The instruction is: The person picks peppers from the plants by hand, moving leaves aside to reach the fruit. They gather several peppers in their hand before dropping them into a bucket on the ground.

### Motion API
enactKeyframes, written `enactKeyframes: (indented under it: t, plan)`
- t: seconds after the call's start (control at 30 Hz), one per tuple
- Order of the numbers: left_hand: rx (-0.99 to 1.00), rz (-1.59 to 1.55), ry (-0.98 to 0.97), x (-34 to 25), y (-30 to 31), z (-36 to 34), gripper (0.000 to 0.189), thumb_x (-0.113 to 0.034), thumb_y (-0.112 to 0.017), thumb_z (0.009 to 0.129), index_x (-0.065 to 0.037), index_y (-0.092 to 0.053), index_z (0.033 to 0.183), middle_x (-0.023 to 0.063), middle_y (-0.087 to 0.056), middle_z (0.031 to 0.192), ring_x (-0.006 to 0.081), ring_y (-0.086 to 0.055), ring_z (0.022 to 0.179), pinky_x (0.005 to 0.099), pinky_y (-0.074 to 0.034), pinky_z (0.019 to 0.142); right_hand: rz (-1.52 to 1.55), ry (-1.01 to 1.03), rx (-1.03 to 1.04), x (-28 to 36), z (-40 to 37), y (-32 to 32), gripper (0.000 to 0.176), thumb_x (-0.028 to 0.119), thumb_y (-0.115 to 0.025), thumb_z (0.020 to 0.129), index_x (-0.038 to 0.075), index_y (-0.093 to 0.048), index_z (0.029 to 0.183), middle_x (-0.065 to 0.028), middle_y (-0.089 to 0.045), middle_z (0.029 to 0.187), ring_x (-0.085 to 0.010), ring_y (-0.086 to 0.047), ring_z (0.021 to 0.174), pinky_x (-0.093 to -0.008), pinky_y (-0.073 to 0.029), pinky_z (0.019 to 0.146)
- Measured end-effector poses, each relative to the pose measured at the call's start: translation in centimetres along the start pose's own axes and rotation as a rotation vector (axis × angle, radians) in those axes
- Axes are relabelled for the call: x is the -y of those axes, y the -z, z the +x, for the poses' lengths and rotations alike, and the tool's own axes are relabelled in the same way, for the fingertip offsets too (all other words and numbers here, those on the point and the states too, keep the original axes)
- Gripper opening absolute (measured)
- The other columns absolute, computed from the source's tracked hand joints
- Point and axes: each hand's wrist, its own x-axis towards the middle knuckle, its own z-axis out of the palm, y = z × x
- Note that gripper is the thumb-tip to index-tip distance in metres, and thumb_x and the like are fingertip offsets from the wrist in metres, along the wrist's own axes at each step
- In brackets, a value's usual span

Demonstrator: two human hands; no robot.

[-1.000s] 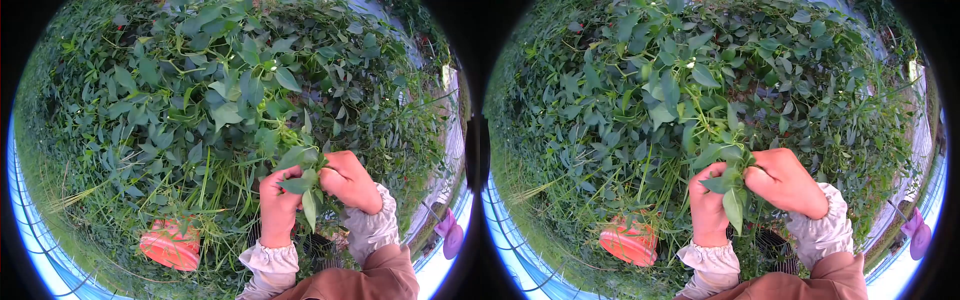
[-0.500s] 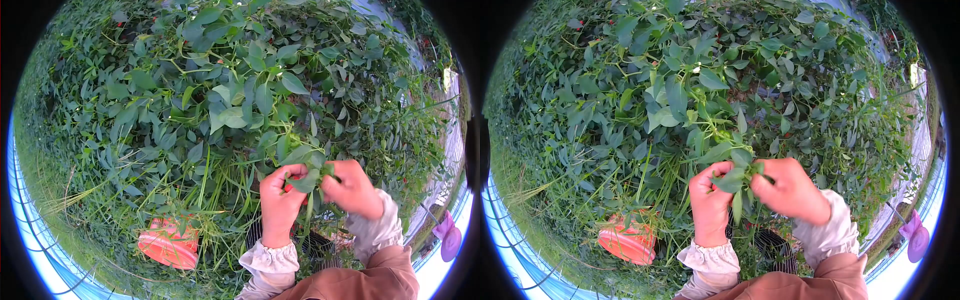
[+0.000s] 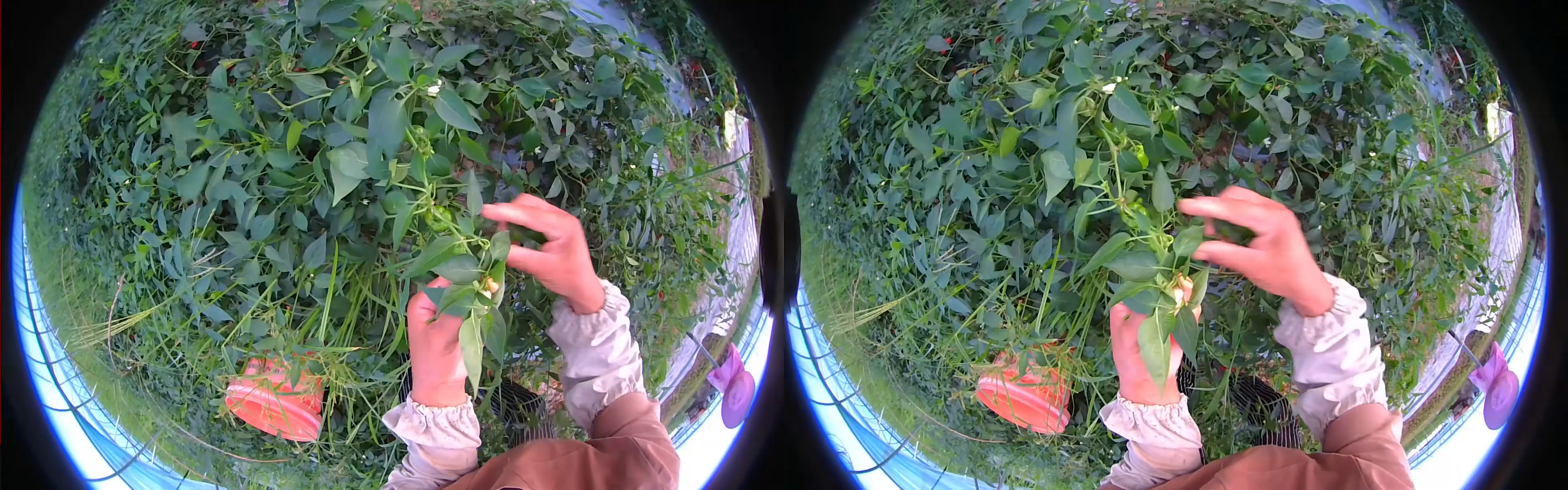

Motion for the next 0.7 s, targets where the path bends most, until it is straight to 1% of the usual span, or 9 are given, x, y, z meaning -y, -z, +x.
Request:
enactKeyframes:
  t: [0.07,0.17,0.27,0.3,0.33,0.43,0.53,0.57,0.7]
  plan:
    - [0.012,0.031,0.021,0.1,0.1,0.1,0.034,-0.009,-0.068,0.082,0.004,-0.062,0.113,0.0087,-0.069,0.095,0.0145,-0.065,0.081,0.0265,-0.051,0.073,-0.213,0.077,0.076,1.4,2.0,-1.4,0.066,0.005,-0.078,0.066,0.009,-0.057,0.128,-0.0085,-0.061,0.092,-0.0239,-0.059,0.087,-0.0345,-0.048,0.077]
    - [0.015,0.079,0.003,-0.4,0.6,-0.1,0.038,-0.010,-0.070,0.080,0.004,-0.062,0.115,0.0096,-0.068,0.093,0.0152,-0.065,0.079,0.0276,-0.051,0.071,-0.240,0.136,0.163,2.1,3.7,-1.7,0.077,0.008,-0.081,0.061,0.009,-0.051,0.132,-0.0098,-0.057,0.098,-0.0285,-0.056,0.094,-0.0364,-0.046,0.083]
    - [-0.005,0.044,0.051,-0.7,0.6,-0.3,0.041,-0.009,-0.070,0.078,0.003,-0.061,0.116,0.0103,-0.068,0.091,0.0157,-0.065,0.077,0.0276,-0.051,0.068,-0.011,0.239,0.342,0.9,5.4,-1.4,0.080,0.010,-0.081,0.061,0.010,-0.049,0.134,-0.0107,-0.057,0.102,-0.0287,-0.055,0.098,-0.0371,-0.045,0.087]
    - [-0.094,0.044,0.077,-0.8,0.4,-0.4,0.030,0.001,-0.063,0.076,0.005,-0.057,0.105,0.0154,-0.061,0.087,0.0204,-0.057,0.059,0.0280,-0.044,0.044,0.060,0.240,0.372,0.8,5.7,-1.5,0.070,0.011,-0.081,0.061,0.007,-0.054,0.126,-0.0106,-0.058,0.101,-0.0289,-0.055,0.099,-0.0370,-0.044,0.089]
    - [-0.089,0.046,0.077,-0.8,0.5,-0.4,0.030,0.001,-0.063,0.076,0.005,-0.057,0.105,0.0154,-0.061,0.087,0.0204,-0.057,0.059,0.0280,-0.044,0.044,0.057,0.241,0.368,0.6,5.9,-1.8,0.070,0.011,-0.081,0.061,0.007,-0.054,0.126,-0.0106,-0.058,0.101,-0.0289,-0.055,0.099,-0.0370,-0.044,0.089]
    - [0.014,-0.002,0.086,-1.1,2.4,-0.9,0.017,-0.009,-0.062,0.081,0.002,-0.055,0.091,0.0067,-0.048,0.071,0.0181,-0.049,0.050,0.0261,-0.040,0.040,0.186,0.316,0.329,0.6,5.6,-2.9,0.040,0.020,-0.077,0.071,0.005,-0.058,0.102,-0.0073,-0.062,0.097,-0.0270,-0.055,0.095,-0.0386,-0.044,0.085]
    - [0.218,-0.230,-0.003,-1.1,3.0,-0.5,0.029,-0.012,-0.069,0.076,0.004,-0.061,0.098,0.0100,-0.058,0.074,0.0156,-0.051,0.054,0.0251,-0.040,0.042,-0.123,0.169,0.204,2.0,3.7,-3.5,0.036,0.019,-0.077,0.071,0.005,-0.060,0.099,-0.0106,-0.062,0.092,-0.0315,-0.059,0.086,-0.0380,-0.048,0.075]
    - [0.235,-0.187,0.013,-1.5,2.7,-0.3,0.022,-0.014,-0.070,0.077,0.001,-0.058,0.087,0.0082,-0.053,0.072,0.0145,-0.045,0.049,0.0235,-0.037,0.038,-0.146,0.238,0.143,2.5,3.0,-3.5,0.034,0.020,-0.077,0.071,0.004,-0.061,0.096,-0.0130,-0.059,0.084,-0.0339,-0.059,0.073,-0.0375,-0.048,0.064]
    - [0.381,-0.270,0.002,-0.9,2.1,0.0,0.022,-0.018,-0.070,0.080,-0.002,-0.055,0.078,0.0066,-0.051,0.068,0.0125,-0.043,0.046,0.0235,-0.035,0.036,-0.213,0.116,0.046,4.8,0.8,-2.7,0.033,0.018,-0.068,0.075,0.000,-0.060,0.101,-0.0139,-0.056,0.069,-0.0338,-0.058,0.063,-0.0411,-0.046,0.056]
